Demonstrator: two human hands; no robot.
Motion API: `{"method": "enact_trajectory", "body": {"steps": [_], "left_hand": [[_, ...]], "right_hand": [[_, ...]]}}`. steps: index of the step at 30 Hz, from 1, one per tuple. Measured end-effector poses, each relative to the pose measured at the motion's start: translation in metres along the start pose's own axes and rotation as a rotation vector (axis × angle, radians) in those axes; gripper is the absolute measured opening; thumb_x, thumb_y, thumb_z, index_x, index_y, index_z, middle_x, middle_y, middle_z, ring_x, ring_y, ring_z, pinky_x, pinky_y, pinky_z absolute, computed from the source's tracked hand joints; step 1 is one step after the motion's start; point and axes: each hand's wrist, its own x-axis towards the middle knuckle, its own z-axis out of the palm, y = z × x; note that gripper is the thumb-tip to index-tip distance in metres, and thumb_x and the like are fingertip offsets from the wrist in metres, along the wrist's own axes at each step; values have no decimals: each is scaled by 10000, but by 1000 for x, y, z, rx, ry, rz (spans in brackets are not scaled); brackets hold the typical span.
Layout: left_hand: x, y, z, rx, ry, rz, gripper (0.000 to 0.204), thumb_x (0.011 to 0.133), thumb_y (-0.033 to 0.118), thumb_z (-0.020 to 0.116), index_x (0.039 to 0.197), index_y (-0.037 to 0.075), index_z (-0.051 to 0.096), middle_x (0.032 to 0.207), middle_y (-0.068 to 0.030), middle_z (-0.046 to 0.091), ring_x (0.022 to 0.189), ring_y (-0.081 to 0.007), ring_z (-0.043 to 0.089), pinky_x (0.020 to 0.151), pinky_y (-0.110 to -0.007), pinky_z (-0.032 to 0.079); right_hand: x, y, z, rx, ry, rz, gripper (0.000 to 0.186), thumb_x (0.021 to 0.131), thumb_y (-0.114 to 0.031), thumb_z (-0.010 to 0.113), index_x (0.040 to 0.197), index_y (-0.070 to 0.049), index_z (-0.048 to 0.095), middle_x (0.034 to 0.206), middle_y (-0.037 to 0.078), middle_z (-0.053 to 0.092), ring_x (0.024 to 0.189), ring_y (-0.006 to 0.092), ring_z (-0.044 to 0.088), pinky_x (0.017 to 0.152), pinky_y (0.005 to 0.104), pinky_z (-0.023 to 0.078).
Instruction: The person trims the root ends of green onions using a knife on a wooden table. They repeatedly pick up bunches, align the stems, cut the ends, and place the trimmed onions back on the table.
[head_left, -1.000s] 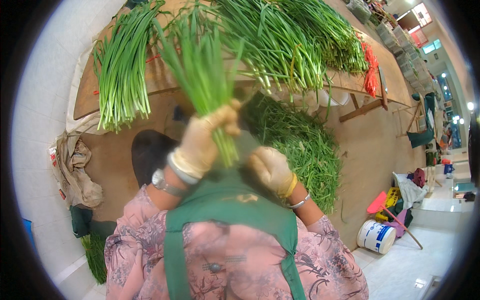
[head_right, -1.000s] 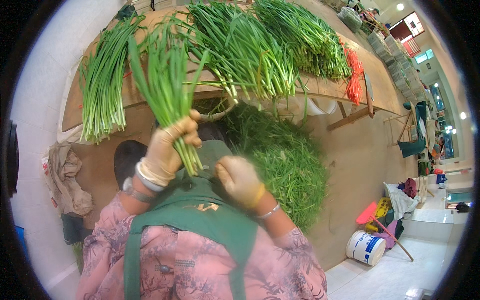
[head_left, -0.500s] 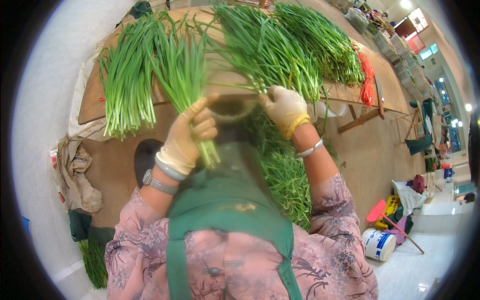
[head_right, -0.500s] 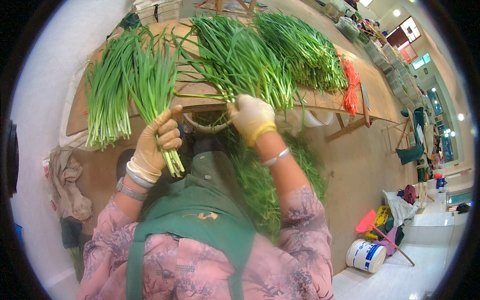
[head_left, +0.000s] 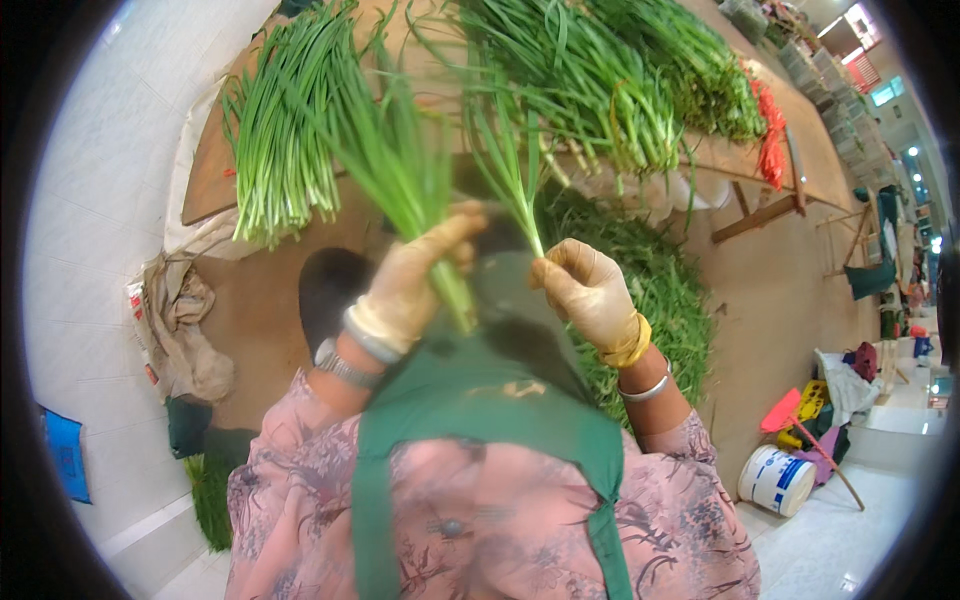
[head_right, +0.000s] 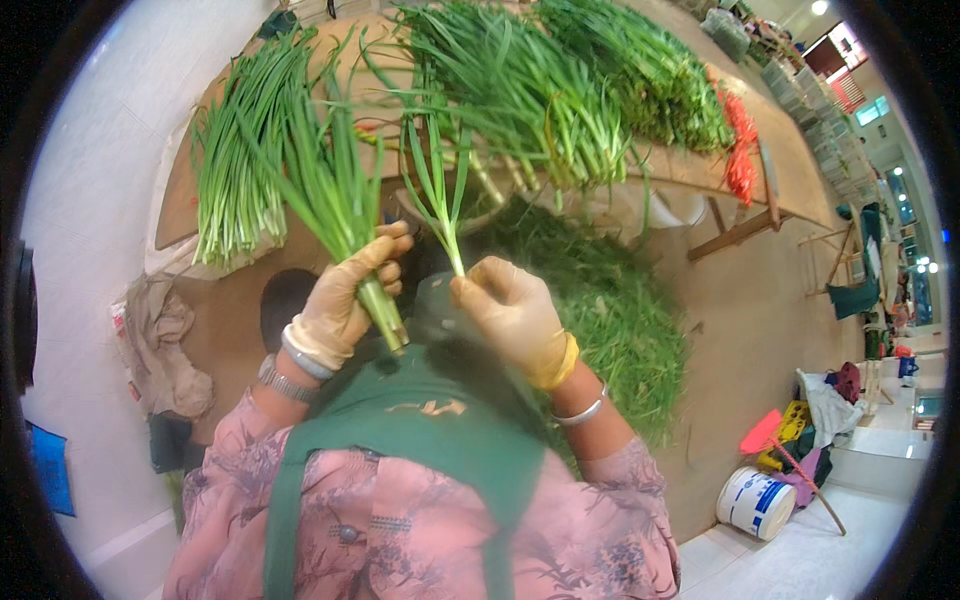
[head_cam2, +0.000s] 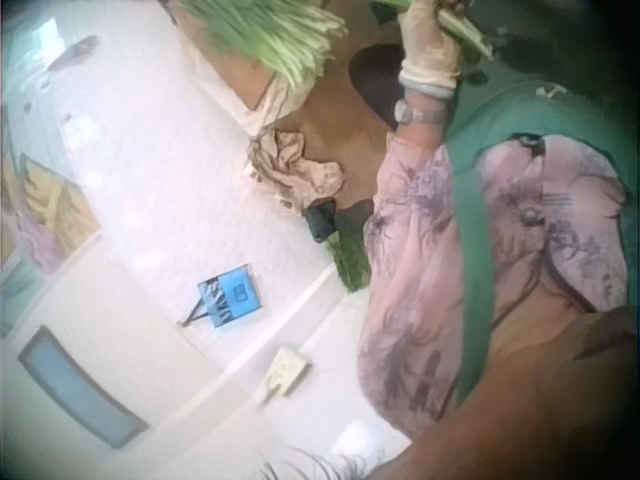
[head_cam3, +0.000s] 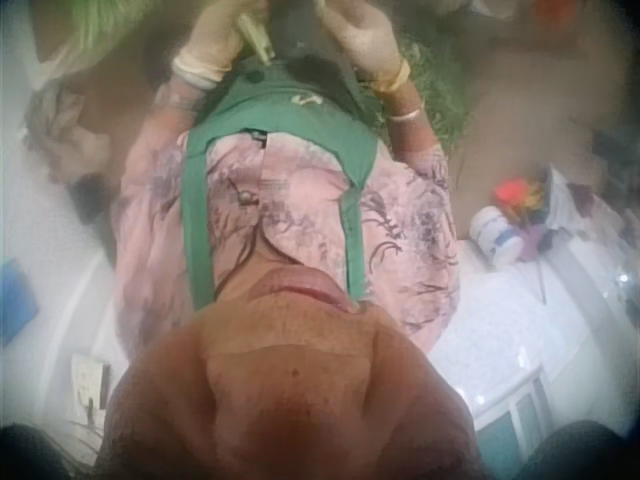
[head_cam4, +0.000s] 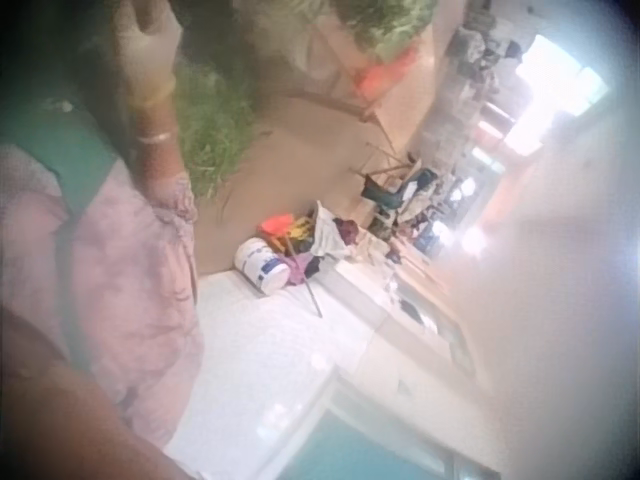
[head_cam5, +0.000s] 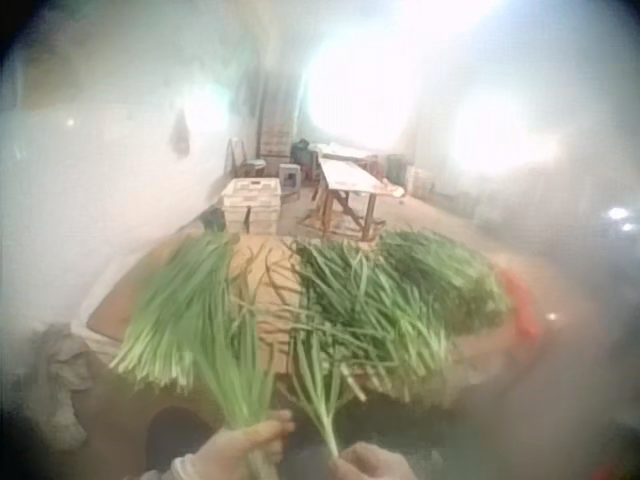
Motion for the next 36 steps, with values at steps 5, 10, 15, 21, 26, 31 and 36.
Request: {"method": "enact_trajectory", "body": {"steps": [5, 10, 15, 21, 26, 31, 36], "left_hand": [[5, -18, -6, 91, -7, 1, 341, 951, 145, 678, 1240, -23, 606, 1031, -65, 666, 769, -96, 591, 631, -217, 509], [11, -27, 6, 118, 137, -41, 215, 937, 136, 694, 1071, -34, 694, 918, -51, 694, 717, -92, 587, 619, -211, 500], [10, -30, 19, 157, 149, -24, 200, 925, 125, 706, 1064, -18, 705, 909, -54, 713, 673, -98, 584, 615, -211, 498], [9, -36, 16, 216, 220, 18, 203, 902, 133, 733, 1040, -14, 707, 868, -50, 694, 652, -101, 577, 557, -220, 478], [21, -35, 11, 178, 218, 92, 210, 887, 123, 745, 1038, -18, 707, 865, -53, 686, 645, -108, 572, 522, -227, 462], [23, -36, 22, 272, 205, 111, 200, 892, 98, 728, 1043, -31, 705, 936, -71, 705, 676, -106, 573, 559, -222, 459], [16, -30, 32, 300, 136, 75, 263, 923, 94, 680, 1148, -37, 646, 1072, -116, 714, 721, -106, 592, 607, -234, 479]], "right_hand": [[-20, 15, 14, -349, -102, -90, 210, 873, -194, 718, 885, -1, 638, 773, 123, 627, 731, 142, 583, 668, 309, 491], [2, 43, 14, 90, -63, -138, 334, 901, -198, 683, 1134, 21, 587, 962, 69, 676, 838, 159, 622, 767, 326, 521], [27, 53, 31, 514, -3, -92, 275, 932, -133, 663, 1152, 12, 586, 989, 66, 668, 877, 113, 612, 771, 266, 509], [-9, 67, 0, 339, 22, 1, 218, 934, -154, 677, 1077, 2, 626, 953, 46, 668, 816, 121, 615, 751, 267, 508], [-64, 128, -75, -333, -22, 258, 238, 877, -170, 717, 1053, -18, 666, 988, 105, 711, 866, 189, 682, 794, 318, 541], [-56, 85, -69, -801, 143, 58, 394, 896, -258, 664, 1221, -39, 620, 1095, 195, 697, 949, 341, 695, 833, 401, 550], [9, 23, 12, -1012, 202, -492, 232, 878, -319, 683, 898, -98, 618, 765, 94, 630, 680, 294, 659, 617, 405, 539]]}}
